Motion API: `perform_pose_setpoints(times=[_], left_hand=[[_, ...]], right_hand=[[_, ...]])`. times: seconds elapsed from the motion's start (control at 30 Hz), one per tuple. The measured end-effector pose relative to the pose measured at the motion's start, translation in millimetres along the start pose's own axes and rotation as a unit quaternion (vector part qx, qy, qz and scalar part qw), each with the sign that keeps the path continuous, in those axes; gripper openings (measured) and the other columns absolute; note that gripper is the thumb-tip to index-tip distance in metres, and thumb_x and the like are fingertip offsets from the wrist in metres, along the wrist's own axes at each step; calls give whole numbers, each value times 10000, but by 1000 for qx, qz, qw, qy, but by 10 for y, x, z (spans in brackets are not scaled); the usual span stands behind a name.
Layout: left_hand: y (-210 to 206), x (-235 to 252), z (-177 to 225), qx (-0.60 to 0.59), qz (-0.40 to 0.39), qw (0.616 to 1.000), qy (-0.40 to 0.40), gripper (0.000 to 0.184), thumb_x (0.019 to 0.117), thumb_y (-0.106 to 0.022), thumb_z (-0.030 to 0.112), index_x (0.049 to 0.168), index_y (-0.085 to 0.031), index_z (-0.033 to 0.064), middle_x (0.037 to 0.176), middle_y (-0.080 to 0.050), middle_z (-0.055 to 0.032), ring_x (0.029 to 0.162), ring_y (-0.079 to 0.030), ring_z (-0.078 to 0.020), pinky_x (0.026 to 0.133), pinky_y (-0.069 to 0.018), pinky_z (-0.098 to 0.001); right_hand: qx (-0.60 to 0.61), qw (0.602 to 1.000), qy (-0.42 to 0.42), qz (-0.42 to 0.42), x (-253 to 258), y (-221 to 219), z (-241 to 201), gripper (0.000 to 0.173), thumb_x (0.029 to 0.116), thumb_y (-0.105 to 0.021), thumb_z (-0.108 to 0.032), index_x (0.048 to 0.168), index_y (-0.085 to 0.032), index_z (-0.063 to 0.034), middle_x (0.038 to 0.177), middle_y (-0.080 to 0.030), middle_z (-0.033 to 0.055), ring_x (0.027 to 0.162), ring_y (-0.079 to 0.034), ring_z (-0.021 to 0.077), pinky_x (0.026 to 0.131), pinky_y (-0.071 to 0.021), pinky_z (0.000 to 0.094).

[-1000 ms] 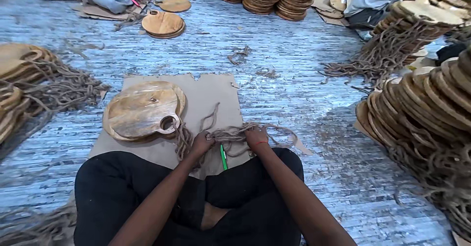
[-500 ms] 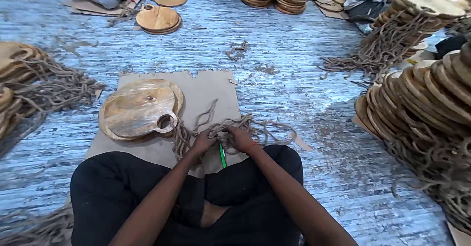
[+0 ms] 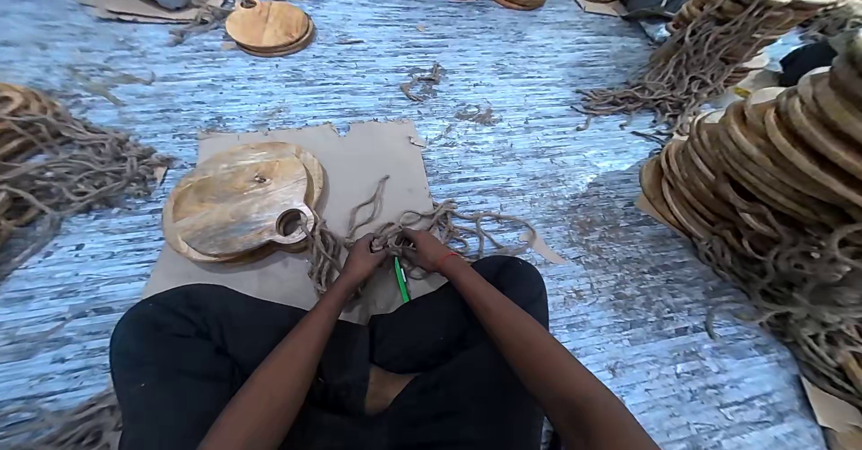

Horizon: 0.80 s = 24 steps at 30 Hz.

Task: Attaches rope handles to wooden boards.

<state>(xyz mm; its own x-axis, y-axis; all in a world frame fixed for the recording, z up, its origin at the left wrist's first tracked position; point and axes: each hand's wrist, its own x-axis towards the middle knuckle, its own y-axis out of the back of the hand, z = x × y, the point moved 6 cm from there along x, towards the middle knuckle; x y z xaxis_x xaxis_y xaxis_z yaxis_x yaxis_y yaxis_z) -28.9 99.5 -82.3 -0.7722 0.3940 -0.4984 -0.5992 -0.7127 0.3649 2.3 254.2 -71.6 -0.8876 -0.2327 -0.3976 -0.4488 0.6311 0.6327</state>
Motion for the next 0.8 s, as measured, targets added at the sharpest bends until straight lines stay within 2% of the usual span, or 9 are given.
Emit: perform_pose_setpoints(times=[0.07, 0.1, 0.2, 0.3, 0.43, 0.57, 0.67, 0.8], left_hand=[[7, -11, 6, 3, 3, 1000, 12, 350, 997, -660, 120, 1303, -590, -36, 1113, -683, -228, 955, -705, -311, 898, -575, -491], [10, -18, 15, 1, 6, 1000, 17, 344, 1004, -648, 124, 1304, -590, -34, 1106, -683, -225, 944, -703, -304, 888, -575, -485], [2, 4, -14, -12, 14, 1000, 23, 345, 996, -673, 163, 1269, -609, -37, 1097, -685, -226, 943, -698, -307, 887, -566, -489], [12, 25, -47, -14, 16, 1000, 14, 374, 960, -744, 206, 1223, -642, -40, 1109, -698, -223, 980, -703, -313, 923, -562, -502], [41, -11, 33, 59, 34, 998, -4, 346, 967, -737, 249, 1171, -686, -26, 1053, -705, -217, 971, -687, -329, 918, -534, -532], [37, -1, 107, 149, 24, 988, -4, 383, 986, -704, 239, 1253, -670, -33, 1246, -652, -257, 1195, -621, -391, 1059, -468, -556], [17, 43, 89, 156, 1, 988, 1, 362, 996, -687, 231, 1259, -675, -18, 1206, -678, -256, 1166, -642, -394, 1039, -477, -564], [-3, 81, 66, 157, -8, 987, 18, 368, 1008, -666, 237, 1276, -666, -16, 1224, -672, -259, 1187, -634, -390, 1055, -467, -558]], right_hand=[[8, 1000, 2, -1, 10, -9, 13, 369, 982, -716, -180, 1305, -633, -22, 1201, -686, 208, 1116, -671, 367, 1018, -511, 559], [3, 1000, 0, 2, 11, -2, 12, 345, 978, -719, -170, 1284, -653, -26, 1203, -694, 205, 1130, -670, 365, 1032, -504, 555], [-1, 1000, -13, 17, 18, 38, 4, 239, 1011, -657, -147, 1213, -719, -37, 1192, -724, 188, 1162, -675, 339, 1070, -482, 533], [48, 998, -26, 29, 61, 46, 45, 228, 1011, -678, -176, 1179, -743, -37, 1165, -735, 174, 1127, -689, 306, 1056, -495, 510], [90, 994, -53, 30, 78, 56, 83, 234, 1029, -661, -210, 1176, -757, -56, 1158, -744, 151, 1114, -695, 271, 1040, -503, 483], [110, 987, -108, 46, 122, 6, 136, 203, 998, -693, -203, 1121, -780, -68, 1125, -752, 147, 1096, -696, 288, 1016, -505, 519], [122, 982, -138, 38, 127, 9, 163, 204, 986, -716, -215, 1118, -783, -75, 1143, -747, 146, 1115, -688, 289, 1024, -499, 523], [114, 982, -143, 39, 135, 17, 171, 200, 983, -718, -211, 1108, -784, -71, 1132, -748, 149, 1105, -690, 289, 1019, -500, 517]])
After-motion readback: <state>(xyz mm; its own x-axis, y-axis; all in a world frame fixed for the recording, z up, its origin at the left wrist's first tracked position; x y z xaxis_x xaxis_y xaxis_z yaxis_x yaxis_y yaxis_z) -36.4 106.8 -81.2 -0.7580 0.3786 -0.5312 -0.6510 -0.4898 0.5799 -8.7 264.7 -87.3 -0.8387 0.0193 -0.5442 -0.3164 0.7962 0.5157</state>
